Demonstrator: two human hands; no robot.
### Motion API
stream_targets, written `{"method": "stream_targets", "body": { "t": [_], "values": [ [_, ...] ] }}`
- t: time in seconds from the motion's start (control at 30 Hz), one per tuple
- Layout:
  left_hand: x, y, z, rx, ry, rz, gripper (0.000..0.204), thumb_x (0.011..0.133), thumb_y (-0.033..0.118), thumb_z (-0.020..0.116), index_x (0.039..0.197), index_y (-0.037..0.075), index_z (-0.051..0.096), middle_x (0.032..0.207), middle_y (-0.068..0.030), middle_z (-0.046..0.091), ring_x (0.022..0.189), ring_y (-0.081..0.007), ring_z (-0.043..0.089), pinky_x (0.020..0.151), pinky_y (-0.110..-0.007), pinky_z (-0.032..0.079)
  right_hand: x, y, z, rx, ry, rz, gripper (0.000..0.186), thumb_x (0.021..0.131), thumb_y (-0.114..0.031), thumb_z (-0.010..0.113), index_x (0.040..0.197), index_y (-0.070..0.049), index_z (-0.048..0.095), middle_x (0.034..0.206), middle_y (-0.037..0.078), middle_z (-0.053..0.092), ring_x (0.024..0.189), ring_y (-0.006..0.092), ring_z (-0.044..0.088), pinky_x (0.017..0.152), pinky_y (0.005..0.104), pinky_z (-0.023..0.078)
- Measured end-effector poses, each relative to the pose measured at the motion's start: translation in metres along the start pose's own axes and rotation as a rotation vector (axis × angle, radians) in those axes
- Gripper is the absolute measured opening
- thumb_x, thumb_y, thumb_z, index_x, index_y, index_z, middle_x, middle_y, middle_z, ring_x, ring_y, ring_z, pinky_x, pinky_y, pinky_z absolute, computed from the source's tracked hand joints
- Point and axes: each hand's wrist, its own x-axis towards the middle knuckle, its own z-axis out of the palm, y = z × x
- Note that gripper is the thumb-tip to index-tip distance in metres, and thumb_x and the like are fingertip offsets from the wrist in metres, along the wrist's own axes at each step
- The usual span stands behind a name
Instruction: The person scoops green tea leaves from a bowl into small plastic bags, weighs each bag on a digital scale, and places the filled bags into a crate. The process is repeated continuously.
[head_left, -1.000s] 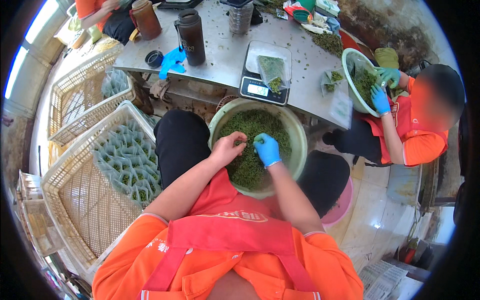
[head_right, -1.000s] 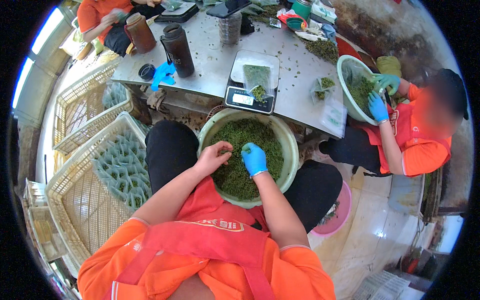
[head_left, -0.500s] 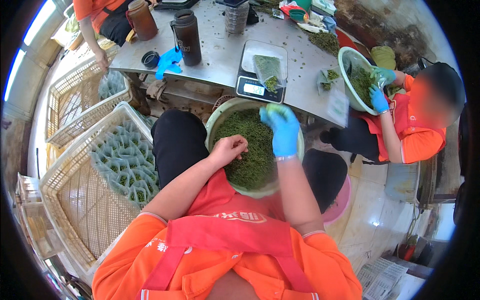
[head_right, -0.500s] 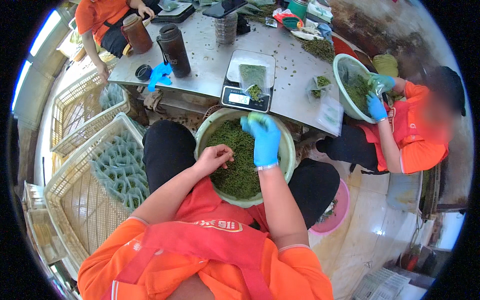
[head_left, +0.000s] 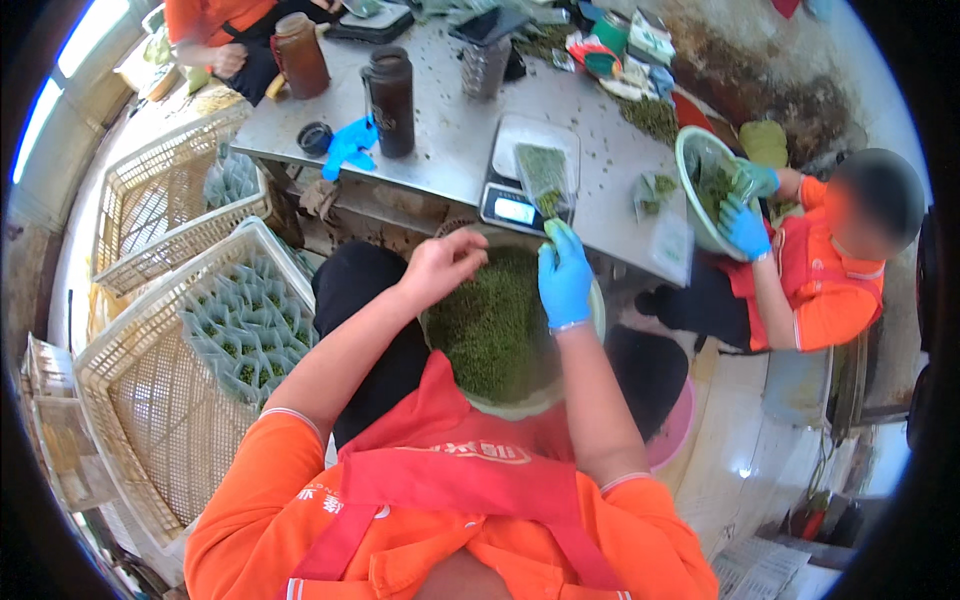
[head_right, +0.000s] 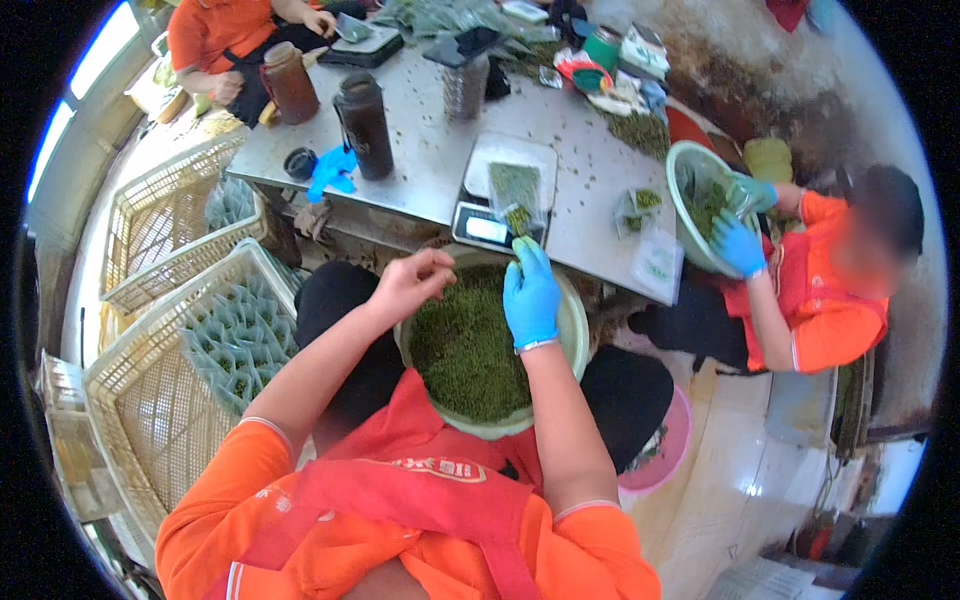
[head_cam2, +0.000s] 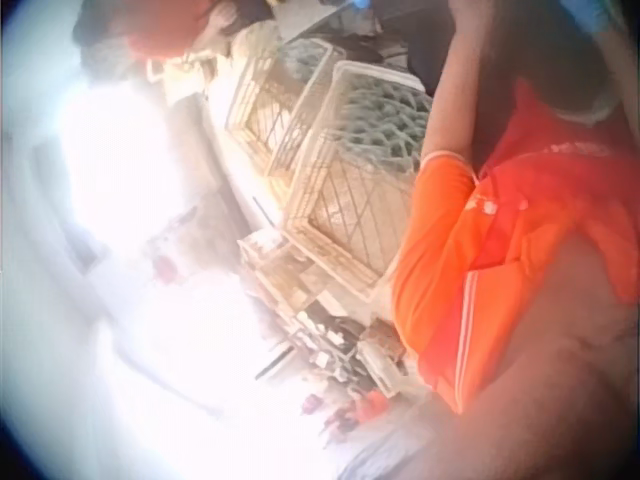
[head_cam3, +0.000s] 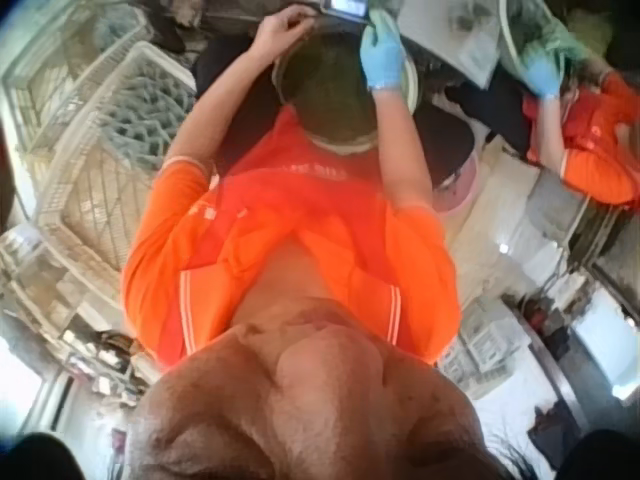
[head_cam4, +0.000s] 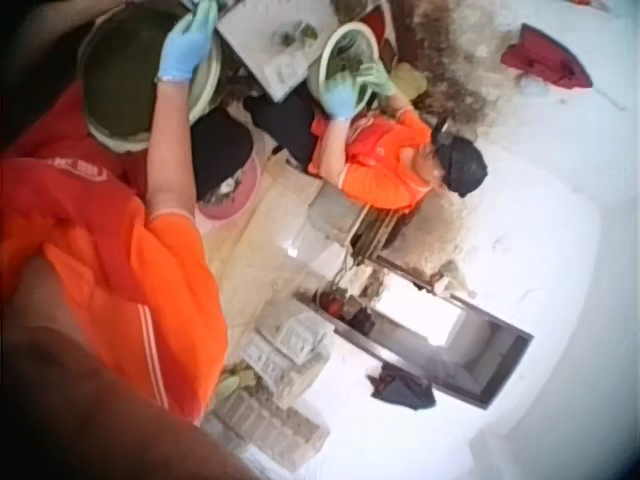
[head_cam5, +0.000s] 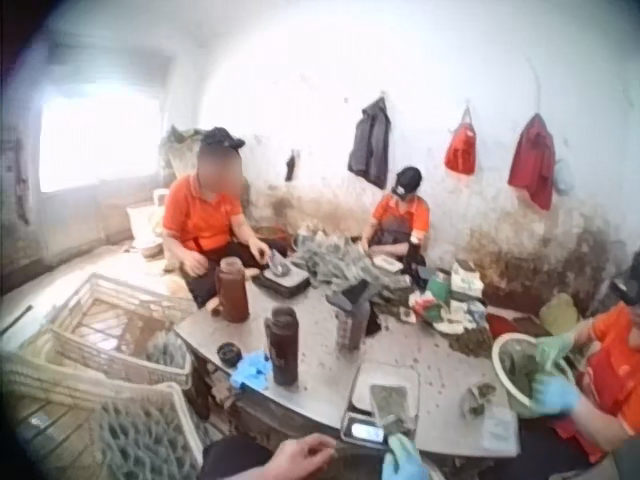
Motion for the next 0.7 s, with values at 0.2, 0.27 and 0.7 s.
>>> {"method": "stream_targets", "body": {
  "t": [0.2,0.27,0.7],
  "values": [
    [0.045,-0.059,-0.029,-0.178,0.456,-0.127,0.016,0.088,0.020,0.055,0.094,0.005,0.059,0.074,-0.0043,0.066,0.062,-0.0116,0.062,0.056,-0.026,0.049,0.026,0.019,0.017,-0.452,-0.073,-0.152,0.033,0.084,-0.020,0.054,0.115,-0.008,0.055,0.123,0.014,0.052,0.092,0.0323,0.060,0.073,0.0391,0.050],
    [0.038,-0.052,-0.022,0.068,0.451,0.007,0.018,0.085,0.023,0.057,0.092,0.007,0.060,0.074,-0.0061,0.066,0.061,-0.0179,0.063,0.057,-0.032,0.049,0.042,0.026,0.020,-0.570,-0.097,-0.166,0.033,0.085,-0.027,0.051,0.113,-0.009,0.055,0.126,0.012,0.051,0.081,0.0324,0.062,0.061,0.0414,0.051],
    [0.048,-0.025,-0.021,0.666,0.439,-0.045,0.050,0.068,0.028,0.069,0.111,0.013,0.051,0.075,-0.0103,0.063,0.070,-0.0304,0.062,0.059,-0.042,0.048,0.069,-0.093,0.037,-0.391,-0.434,-0.485,0.018,0.080,-0.013,0.050,0.096,-0.009,0.058,0.102,0.012,0.059,0.069,0.0287,0.061,0.059,0.0397,0.049]
  ]
}}
